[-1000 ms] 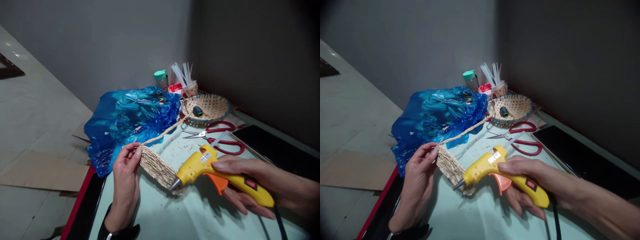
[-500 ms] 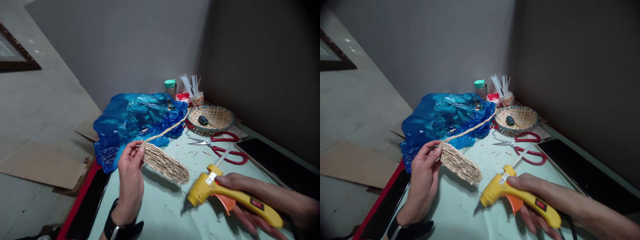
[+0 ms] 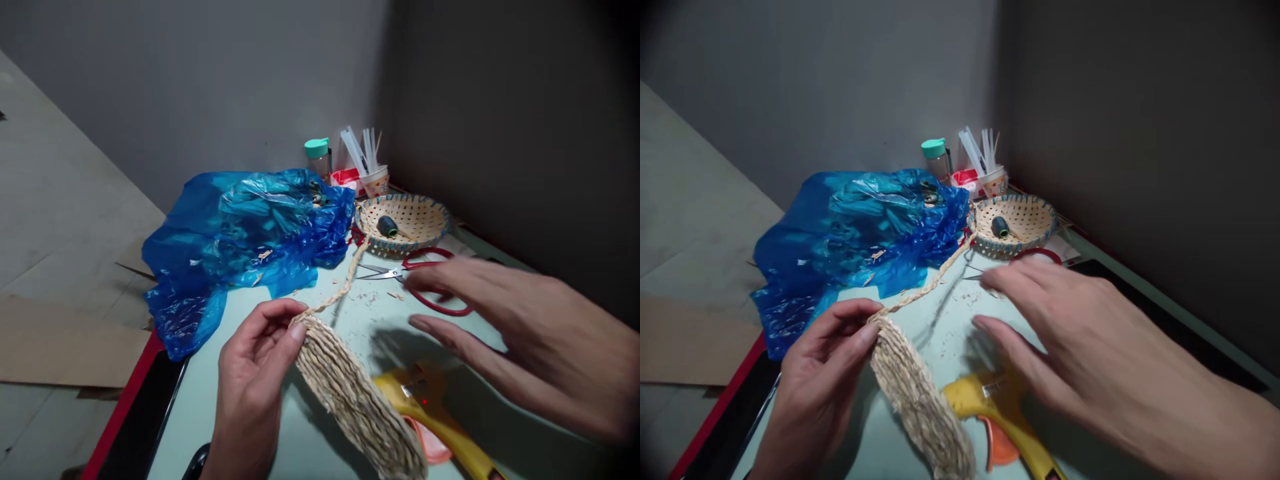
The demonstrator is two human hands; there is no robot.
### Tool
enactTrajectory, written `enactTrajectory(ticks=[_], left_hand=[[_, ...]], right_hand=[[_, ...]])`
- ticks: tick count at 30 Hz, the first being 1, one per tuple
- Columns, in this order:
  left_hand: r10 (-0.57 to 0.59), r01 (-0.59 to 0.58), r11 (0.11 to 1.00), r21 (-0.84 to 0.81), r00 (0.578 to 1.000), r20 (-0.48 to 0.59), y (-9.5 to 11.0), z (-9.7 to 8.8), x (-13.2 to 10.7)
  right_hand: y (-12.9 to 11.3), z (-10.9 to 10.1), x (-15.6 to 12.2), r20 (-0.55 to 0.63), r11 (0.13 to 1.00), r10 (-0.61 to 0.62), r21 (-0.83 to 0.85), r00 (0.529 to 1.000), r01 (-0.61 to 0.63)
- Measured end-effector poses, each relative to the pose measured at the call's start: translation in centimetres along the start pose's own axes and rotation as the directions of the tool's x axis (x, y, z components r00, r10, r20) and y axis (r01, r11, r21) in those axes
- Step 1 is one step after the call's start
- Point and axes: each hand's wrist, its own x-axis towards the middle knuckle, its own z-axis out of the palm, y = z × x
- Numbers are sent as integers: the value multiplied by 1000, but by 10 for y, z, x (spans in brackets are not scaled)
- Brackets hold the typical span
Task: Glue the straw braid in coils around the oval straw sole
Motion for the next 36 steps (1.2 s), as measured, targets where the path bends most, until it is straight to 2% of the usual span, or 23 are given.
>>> enactTrajectory(ticks=[3,5,7,10,14,18,20,24,26,29,34,36], left_hand=[[-5,3,999,45,999,45,-5,0,1],[-9,5,998,67,998,58,-7,0,1],[-37,36,996,77,999,13,-6,2,0],[-86,93,993,78,993,-85,-1,9,-2],[-131,145,984,105,983,-129,0,14,-3],[-171,200,968,148,966,-192,-4,14,-4],[-163,205,960,192,963,-216,-5,14,-4],[-129,191,953,236,958,-256,-6,17,-5],[-136,200,950,238,956,-260,-5,18,-4],[-164,230,939,254,953,-257,-4,18,-4],[-192,265,927,265,943,-271,-6,14,-4],[-184,259,925,278,945,-269,-9,11,-3]], right_hand=[[4,20,27,-1,981,-191,44,982,191],[9,34,37,46,965,-251,97,967,246],[13,41,39,99,956,-270,150,958,254],[12,36,33,90,955,-263,168,960,246],[3,21,24,-32,958,-272,87,962,274],[-7,24,18,-88,944,-329,6,940,331],[-13,29,14,-105,952,-306,-5,946,307],[-25,37,4,-49,984,-129,116,990,134],[-29,38,1,-30,986,-67,154,997,71],[-29,37,-3,-3,985,-33,168,999,33],[-26,34,-8,159,980,-41,198,986,9],[-27,36,-9,124,974,-55,224,991,26]])
